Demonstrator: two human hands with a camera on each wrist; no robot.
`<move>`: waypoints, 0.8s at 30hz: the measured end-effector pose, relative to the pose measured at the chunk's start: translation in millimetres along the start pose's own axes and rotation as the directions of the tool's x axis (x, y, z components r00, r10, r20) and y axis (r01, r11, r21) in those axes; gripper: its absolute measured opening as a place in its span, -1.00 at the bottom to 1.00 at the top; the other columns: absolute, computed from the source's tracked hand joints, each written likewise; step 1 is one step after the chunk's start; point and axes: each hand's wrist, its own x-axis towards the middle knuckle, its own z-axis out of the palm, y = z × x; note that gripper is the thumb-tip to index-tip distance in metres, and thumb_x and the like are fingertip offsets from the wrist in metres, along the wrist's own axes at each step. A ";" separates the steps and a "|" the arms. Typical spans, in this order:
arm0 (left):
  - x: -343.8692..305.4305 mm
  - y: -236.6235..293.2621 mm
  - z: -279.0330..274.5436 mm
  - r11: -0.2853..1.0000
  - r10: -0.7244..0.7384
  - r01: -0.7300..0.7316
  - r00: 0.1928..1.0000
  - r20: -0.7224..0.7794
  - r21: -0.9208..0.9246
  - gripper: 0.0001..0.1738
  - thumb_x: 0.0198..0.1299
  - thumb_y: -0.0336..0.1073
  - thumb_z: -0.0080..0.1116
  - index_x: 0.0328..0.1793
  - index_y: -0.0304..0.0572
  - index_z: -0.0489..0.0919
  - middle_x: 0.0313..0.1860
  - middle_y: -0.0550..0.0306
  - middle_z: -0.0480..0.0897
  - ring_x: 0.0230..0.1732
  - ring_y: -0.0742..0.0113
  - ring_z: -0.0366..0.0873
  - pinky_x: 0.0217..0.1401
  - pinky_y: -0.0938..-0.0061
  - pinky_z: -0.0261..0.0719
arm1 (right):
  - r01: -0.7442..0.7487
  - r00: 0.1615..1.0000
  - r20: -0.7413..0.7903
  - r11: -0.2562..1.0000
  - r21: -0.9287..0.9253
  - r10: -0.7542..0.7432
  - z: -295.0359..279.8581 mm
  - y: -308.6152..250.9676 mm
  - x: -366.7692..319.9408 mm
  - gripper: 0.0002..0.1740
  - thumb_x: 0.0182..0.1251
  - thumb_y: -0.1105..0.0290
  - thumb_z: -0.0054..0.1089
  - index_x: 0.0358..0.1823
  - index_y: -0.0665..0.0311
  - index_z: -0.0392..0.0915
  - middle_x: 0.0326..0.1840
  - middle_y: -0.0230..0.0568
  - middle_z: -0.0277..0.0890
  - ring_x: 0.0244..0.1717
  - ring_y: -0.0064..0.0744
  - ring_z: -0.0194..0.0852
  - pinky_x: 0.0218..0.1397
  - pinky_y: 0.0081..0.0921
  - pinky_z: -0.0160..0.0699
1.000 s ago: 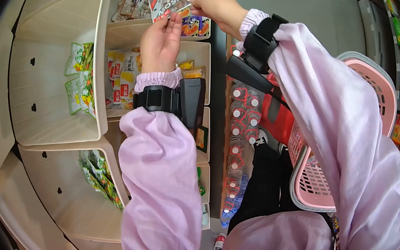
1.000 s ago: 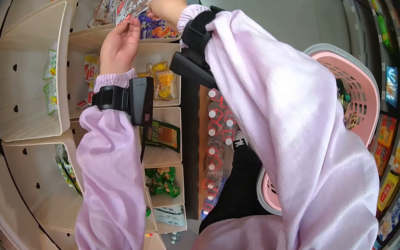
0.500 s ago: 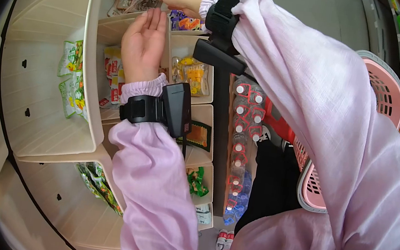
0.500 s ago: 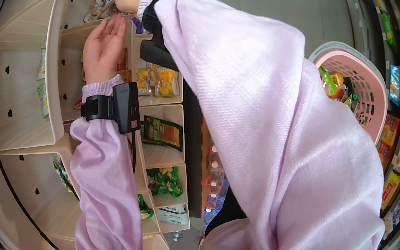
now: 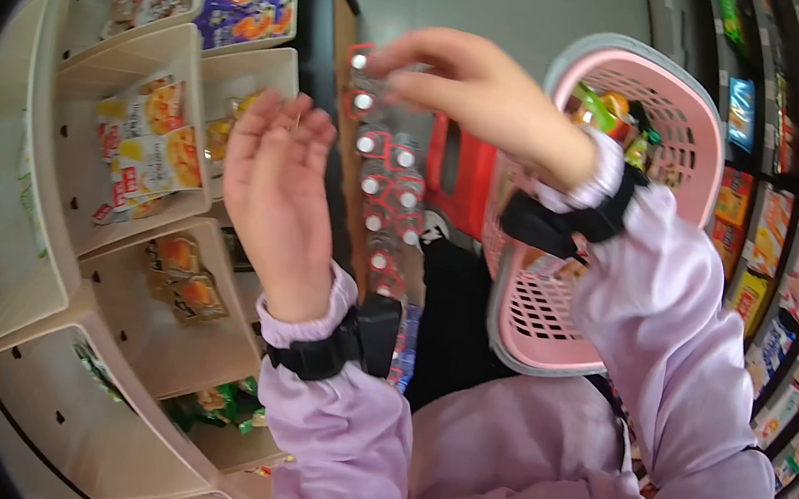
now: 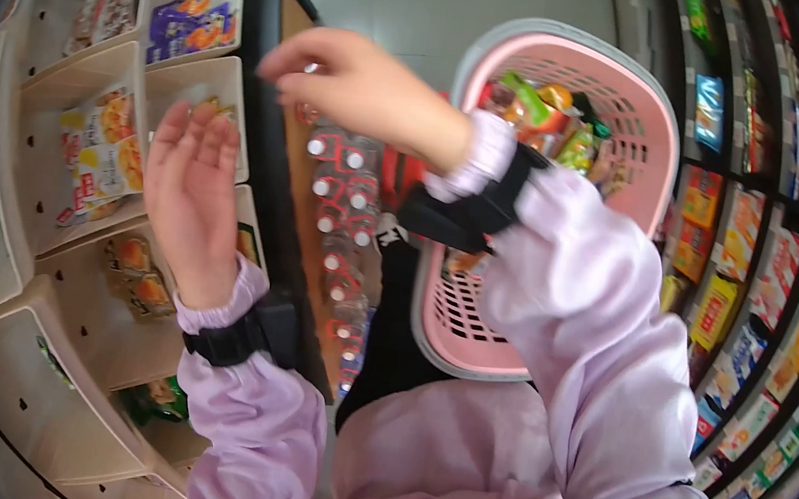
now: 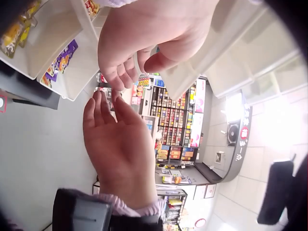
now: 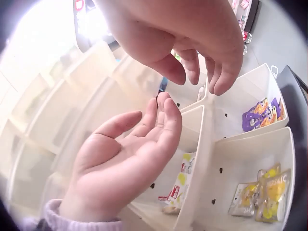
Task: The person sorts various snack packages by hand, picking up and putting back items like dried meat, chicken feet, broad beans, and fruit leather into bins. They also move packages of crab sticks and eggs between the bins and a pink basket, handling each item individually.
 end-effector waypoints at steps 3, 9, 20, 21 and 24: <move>-52.2 -30.4 34.6 0.961 -0.029 0.024 1.000 0.012 0.276 -0.77 0.16 -0.48 -0.16 -0.05 -0.37 0.36 -0.26 0.05 0.51 -0.26 0.36 0.48 -0.14 0.50 0.47 | -0.178 0.962 -0.202 0.983 0.047 0.184 -51.1 -18.4 -84.7 -0.76 0.19 0.44 -0.04 -0.14 0.40 0.40 -0.26 -0.26 0.48 -0.28 -0.57 0.42 -0.21 -0.66 0.41; -132.7 -87.7 76.4 0.866 -0.316 0.131 0.891 0.325 0.482 -0.78 0.18 -0.49 -0.19 -0.06 -0.31 0.39 -0.28 0.12 0.52 -0.26 0.46 0.46 -0.14 0.58 0.41 | -0.475 0.841 -0.330 0.877 -0.076 0.428 -118.3 7.4 -201.7 -0.80 0.21 0.45 -0.03 -0.16 0.37 0.40 -0.23 -0.34 0.44 -0.24 -0.64 0.37 -0.18 -0.65 0.38; -163.5 -151.5 83.5 0.269 -0.495 -0.428 0.707 0.505 0.863 -0.67 0.06 -0.40 -0.04 -0.02 -0.31 0.36 -0.20 -0.14 0.50 -0.18 -0.05 0.46 -0.16 0.25 0.42 | -0.074 0.965 0.025 0.364 -0.928 0.261 -107.9 74.2 -233.9 -0.86 -0.06 0.45 0.05 -0.41 0.28 0.49 -0.46 -0.14 0.44 -0.40 -0.17 0.47 -0.35 -0.34 0.42; -166.1 -151.8 84.1 0.288 -0.451 -0.431 0.727 0.518 0.855 -0.67 0.07 -0.40 -0.06 0.00 -0.31 0.35 -0.19 -0.16 0.50 -0.19 -0.07 0.46 -0.14 0.26 0.42 | -0.039 0.951 0.036 0.236 -0.971 0.306 -107.8 77.7 -233.9 -0.89 -0.07 0.42 0.06 -0.46 0.25 0.49 -0.49 -0.15 0.42 -0.41 -0.17 0.46 -0.36 -0.32 0.42; -174.5 -154.9 85.5 0.355 -0.382 -0.388 0.770 0.511 0.851 -0.67 0.08 -0.42 -0.07 0.01 -0.31 0.36 -0.20 -0.14 0.51 -0.19 0.01 0.49 -0.17 0.33 0.45 | 0.038 0.949 0.091 0.176 -0.984 0.303 -109.9 83.6 -230.6 -0.93 -0.15 0.38 0.09 -0.62 0.18 0.52 -0.55 -0.12 0.45 -0.45 -0.16 0.50 -0.42 -0.29 0.45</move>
